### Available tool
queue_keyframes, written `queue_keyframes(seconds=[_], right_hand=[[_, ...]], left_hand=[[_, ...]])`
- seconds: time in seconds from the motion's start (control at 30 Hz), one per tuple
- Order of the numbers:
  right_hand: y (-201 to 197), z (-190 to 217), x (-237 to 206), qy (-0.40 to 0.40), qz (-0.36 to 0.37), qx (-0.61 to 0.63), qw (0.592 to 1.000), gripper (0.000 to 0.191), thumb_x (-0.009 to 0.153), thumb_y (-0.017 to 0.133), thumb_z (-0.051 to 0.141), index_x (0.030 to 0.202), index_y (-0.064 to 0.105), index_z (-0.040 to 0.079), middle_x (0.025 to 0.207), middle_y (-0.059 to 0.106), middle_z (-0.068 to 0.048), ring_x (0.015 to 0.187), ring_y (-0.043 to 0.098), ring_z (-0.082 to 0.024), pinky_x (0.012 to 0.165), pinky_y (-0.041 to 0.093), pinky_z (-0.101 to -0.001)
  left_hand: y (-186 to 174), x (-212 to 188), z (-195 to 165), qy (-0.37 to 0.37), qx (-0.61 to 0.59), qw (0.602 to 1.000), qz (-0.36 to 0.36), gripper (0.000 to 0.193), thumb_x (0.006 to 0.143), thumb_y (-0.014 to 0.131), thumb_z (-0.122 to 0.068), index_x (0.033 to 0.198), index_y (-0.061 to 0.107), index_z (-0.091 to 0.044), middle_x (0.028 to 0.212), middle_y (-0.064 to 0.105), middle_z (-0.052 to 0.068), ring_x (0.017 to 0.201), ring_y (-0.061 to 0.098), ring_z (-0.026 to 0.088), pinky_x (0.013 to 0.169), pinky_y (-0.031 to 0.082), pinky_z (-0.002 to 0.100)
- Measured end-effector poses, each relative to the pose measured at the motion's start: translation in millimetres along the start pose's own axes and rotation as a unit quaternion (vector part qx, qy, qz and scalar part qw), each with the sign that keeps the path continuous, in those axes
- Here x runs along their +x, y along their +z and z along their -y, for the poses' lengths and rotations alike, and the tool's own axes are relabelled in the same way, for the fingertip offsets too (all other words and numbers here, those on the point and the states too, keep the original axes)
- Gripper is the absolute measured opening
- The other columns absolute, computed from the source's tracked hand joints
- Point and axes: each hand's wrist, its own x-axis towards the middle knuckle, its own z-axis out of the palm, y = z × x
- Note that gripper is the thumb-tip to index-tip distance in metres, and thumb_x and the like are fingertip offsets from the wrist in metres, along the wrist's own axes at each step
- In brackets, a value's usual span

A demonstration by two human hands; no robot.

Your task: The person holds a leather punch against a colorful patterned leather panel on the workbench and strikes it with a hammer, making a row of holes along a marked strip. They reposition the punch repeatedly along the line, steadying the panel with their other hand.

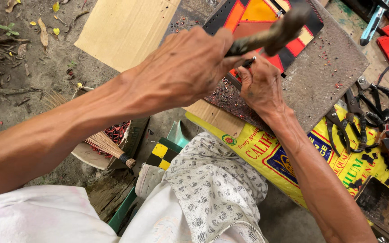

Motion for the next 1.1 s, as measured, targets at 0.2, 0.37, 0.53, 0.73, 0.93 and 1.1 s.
queue_keyframes(seconds=[0.2,0.37,0.53,0.73,0.93,1.1], right_hand=[[2,-3,-2,0.0,0.005,0.029,1.0,0.011,0.106,0.067,0.008,0.105,0.063,-0.002,0.087,0.064,-0.02,0.079,0.067,-0.04,0.068,0.051,-0.0454],[-1,-1,-3,-0.031,0.006,-0.01,0.999,0.014,0.107,0.067,0.009,0.102,0.059,-0.002,0.089,0.06,-0.022,0.082,0.063,-0.043,0.071,0.05,-0.047],[-2,-2,0,-0.022,-0.003,0.005,1.0,0.017,0.105,0.068,0.012,0.101,0.058,-0.001,0.088,0.062,-0.021,0.081,0.065,-0.04,0.069,0.05,-0.0458],[1,-1,-1,-0.02,-0.002,0.003,1.0,0.017,0.106,0.069,0.011,0.1,0.057,0.001,0.087,0.062,-0.019,0.081,0.064,-0.04,0.069,0.05,-0.0465],[-1,2,-1,-0.031,0.003,-0.005,1.0,0.015,0.099,0.07,0.006,0.107,0.059,0.0,0.088,0.062,-0.02,0.081,0.064,-0.041,0.069,0.051,-0.0468],[-4,3,-4,-0.025,0.002,-0.013,1.0,0.014,0.099,0.072,0.006,0.104,0.06,0.002,0.091,0.065,-0.019,0.083,0.066,-0.04,0.07,0.052,-0.0452]], left_hand=[[-3,-5,4,0.145,-0.051,0.98,-0.126,0.033,0.112,0.06,-0.028,0.106,0.059,0.005,0.076,0.062,0.025,0.065,0.062,0.043,0.058,0.046,0.053],[6,-6,0,0.093,-0.075,0.989,-0.091,0.032,0.111,0.059,-0.028,0.112,0.056,0.004,0.075,0.06,0.023,0.059,0.058,0.041,0.057,0.043,0.052],[-1,-8,5,-0.08,0.029,0.994,0.07,0.033,0.111,0.059,-0.034,0.108,0.053,-0.001,0.064,0.058,0.018,0.053,0.056,0.036,0.054,0.042,0.048],[-9,-8,-5,0.221,-0.148,0.933,-0.241,0.014,0.12,0.049,-0.013,0.113,0.056,-0.003,0.089,0.062,0.015,0.068,0.059,0.031,0.064,0.045,0.041],[-5,-8,-1,-0.158,-0.082,0.975,0.131,0.035,0.105,0.054,-0.035,0.101,0.054,-0.001,0.063,0.059,0.018,0.047,0.056,0.035,0.046,0.045,0.051],[18,-22,26,-0.126,-0.014,0.989,0.074,0.039,0.105,0.055,-0.035,0.1,0.055,0.003,0.061,0.06,0.025,0.054,0.059,0.044,0.054,0.046,0.055]])
